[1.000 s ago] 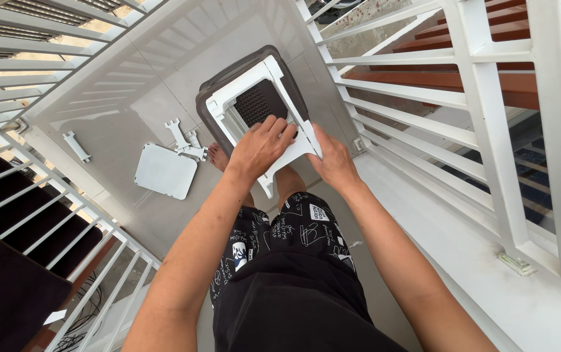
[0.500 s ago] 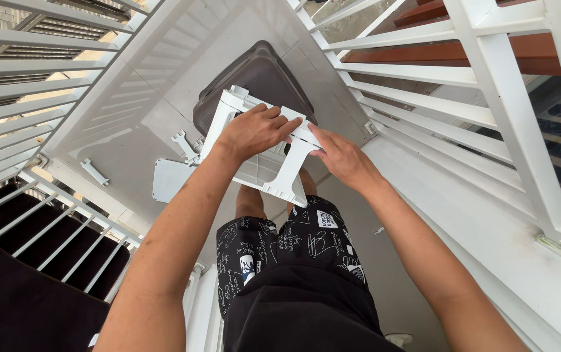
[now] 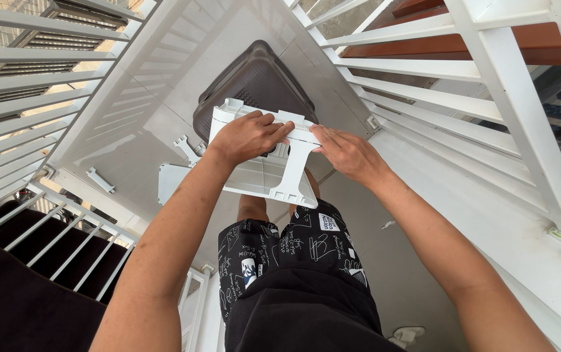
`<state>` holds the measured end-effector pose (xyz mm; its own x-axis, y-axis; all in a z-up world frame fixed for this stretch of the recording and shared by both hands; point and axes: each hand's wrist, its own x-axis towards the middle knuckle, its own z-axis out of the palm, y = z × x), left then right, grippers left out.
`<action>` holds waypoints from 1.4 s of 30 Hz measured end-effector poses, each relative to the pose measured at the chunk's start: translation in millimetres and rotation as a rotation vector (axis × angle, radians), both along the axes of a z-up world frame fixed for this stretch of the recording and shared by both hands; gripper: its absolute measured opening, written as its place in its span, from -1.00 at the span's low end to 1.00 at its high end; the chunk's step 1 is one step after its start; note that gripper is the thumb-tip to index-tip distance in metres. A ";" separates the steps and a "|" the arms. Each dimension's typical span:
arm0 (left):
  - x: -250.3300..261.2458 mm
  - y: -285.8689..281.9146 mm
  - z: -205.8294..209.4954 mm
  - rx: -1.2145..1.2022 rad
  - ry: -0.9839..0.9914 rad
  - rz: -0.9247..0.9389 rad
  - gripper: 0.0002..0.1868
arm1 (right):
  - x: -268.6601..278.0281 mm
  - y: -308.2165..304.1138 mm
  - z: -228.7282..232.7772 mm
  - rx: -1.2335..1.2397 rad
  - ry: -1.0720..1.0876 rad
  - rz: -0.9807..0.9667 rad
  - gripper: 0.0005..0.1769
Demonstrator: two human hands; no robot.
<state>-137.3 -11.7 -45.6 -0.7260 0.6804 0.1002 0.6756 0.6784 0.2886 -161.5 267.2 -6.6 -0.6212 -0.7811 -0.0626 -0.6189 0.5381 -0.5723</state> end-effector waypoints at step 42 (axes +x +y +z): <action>4.7 9.7 31.4 0.057 0.047 0.186 -0.46 | 24.3 -2.3 -0.9 -0.150 0.023 -0.214 -0.50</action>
<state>-132.6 -2.0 -14.2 -0.8324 0.5270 0.1714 0.5536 0.7765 0.3009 -137.2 264.9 -7.5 -0.7732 -0.6313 0.0605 -0.5141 0.5681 -0.6426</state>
